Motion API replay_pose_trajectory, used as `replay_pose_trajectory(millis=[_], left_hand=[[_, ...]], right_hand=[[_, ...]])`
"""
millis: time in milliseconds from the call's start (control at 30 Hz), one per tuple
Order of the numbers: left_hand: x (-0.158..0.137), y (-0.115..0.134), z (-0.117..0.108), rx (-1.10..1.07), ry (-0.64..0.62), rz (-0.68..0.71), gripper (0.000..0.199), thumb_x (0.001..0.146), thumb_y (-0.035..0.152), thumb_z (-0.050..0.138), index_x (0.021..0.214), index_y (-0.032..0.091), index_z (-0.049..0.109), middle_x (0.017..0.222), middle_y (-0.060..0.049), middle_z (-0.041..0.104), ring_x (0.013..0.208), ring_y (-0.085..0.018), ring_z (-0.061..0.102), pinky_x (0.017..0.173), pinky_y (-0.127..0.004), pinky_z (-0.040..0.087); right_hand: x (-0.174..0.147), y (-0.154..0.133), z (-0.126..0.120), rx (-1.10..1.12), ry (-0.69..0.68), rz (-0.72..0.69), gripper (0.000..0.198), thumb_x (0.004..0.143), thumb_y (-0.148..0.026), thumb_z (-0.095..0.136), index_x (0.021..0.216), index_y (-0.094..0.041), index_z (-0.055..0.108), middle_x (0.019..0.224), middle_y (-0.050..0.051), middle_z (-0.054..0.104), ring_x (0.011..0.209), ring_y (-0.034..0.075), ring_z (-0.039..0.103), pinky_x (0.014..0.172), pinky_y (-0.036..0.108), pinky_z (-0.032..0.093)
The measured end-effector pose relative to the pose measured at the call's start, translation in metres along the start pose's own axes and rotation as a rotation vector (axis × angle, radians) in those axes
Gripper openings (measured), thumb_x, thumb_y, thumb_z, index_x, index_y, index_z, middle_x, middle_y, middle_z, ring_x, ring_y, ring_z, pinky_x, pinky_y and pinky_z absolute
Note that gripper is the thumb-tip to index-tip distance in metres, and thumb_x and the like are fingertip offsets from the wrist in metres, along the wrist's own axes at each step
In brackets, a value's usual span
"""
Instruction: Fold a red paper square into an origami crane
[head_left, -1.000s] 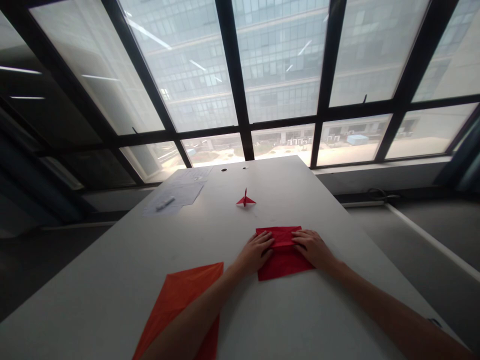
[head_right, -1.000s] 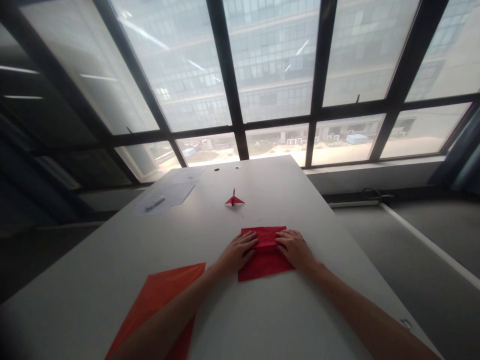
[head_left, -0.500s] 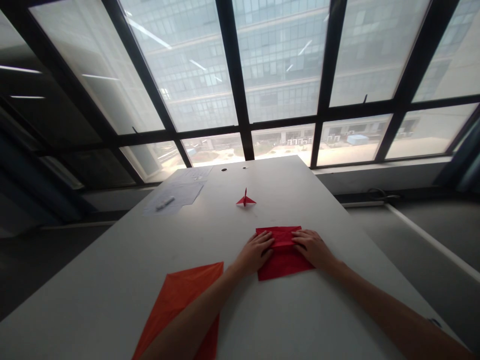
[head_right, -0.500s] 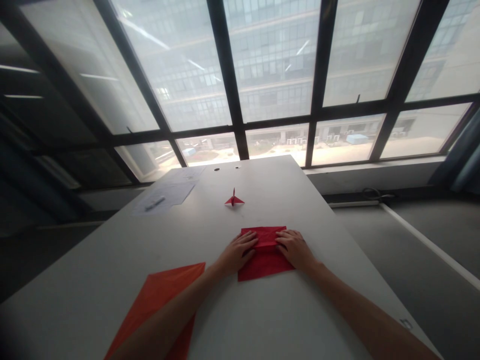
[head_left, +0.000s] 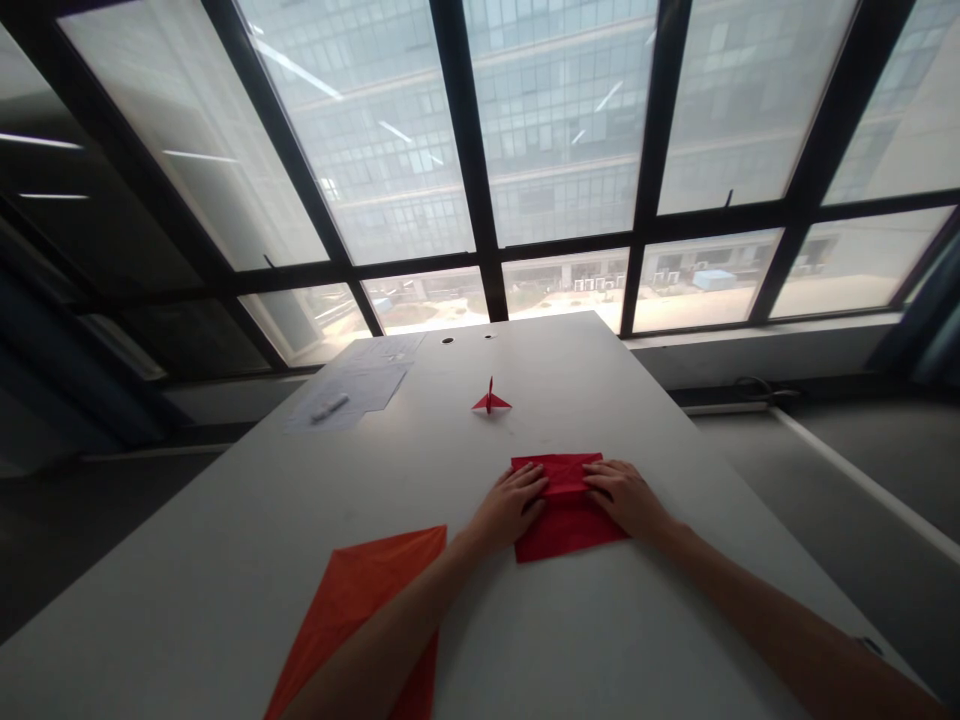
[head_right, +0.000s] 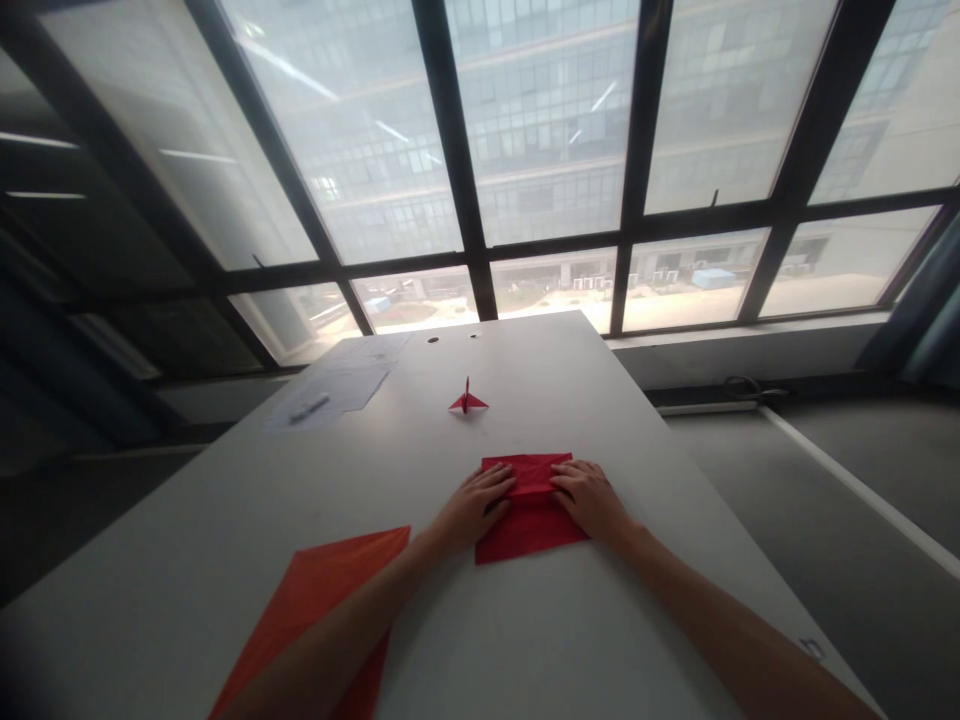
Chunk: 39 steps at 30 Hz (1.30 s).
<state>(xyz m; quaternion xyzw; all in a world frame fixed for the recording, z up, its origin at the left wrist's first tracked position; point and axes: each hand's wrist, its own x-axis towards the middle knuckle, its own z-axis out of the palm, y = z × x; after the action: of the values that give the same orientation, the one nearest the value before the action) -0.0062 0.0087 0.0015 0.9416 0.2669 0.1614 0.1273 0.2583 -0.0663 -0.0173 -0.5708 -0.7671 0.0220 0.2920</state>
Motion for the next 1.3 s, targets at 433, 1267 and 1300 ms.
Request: replay_pose_trajectory(millis=[433, 1267, 1300], left_hand=[[-0.0001, -0.0006, 0.0005, -0.009, 0.022, 0.008, 0.045, 0.098, 0.033, 0.050, 0.142, 0.029, 0.049, 0.149, -0.004, 0.047, 0.141, -0.025, 0.038, 0.119, -0.049, 0.027], [0.0002, -0.0003, 0.0007, -0.009, 0.022, 0.010, 0.043, 0.099, 0.033, 0.047, 0.142, 0.030, 0.050, 0.148, -0.003, 0.047, 0.141, -0.024, 0.038, 0.118, -0.050, 0.029], [0.0004, -0.0005, 0.0008, -0.007, 0.017, 0.008, 0.042, 0.099, 0.032, 0.046, 0.141, 0.030, 0.050, 0.149, -0.003, 0.047, 0.141, -0.024, 0.038, 0.118, -0.050, 0.029]], right_hand=[[0.0006, -0.0004, 0.0000, -0.003, 0.001, 0.005, 0.024, 0.089, -0.022, 0.059, 0.107, -0.026, 0.074, 0.124, 0.004, 0.068, 0.115, 0.028, 0.060, 0.103, 0.047, 0.041], [-0.0001, 0.0010, 0.0017, -0.009, 0.005, -0.008, 0.024, 0.089, -0.021, 0.059, 0.108, -0.026, 0.074, 0.125, 0.004, 0.068, 0.115, 0.028, 0.060, 0.103, 0.047, 0.040], [0.0000, 0.0010, 0.0015, -0.011, 0.006, -0.012, 0.024, 0.090, -0.021, 0.058, 0.108, -0.026, 0.074, 0.125, 0.004, 0.068, 0.115, 0.028, 0.059, 0.103, 0.047, 0.040]])
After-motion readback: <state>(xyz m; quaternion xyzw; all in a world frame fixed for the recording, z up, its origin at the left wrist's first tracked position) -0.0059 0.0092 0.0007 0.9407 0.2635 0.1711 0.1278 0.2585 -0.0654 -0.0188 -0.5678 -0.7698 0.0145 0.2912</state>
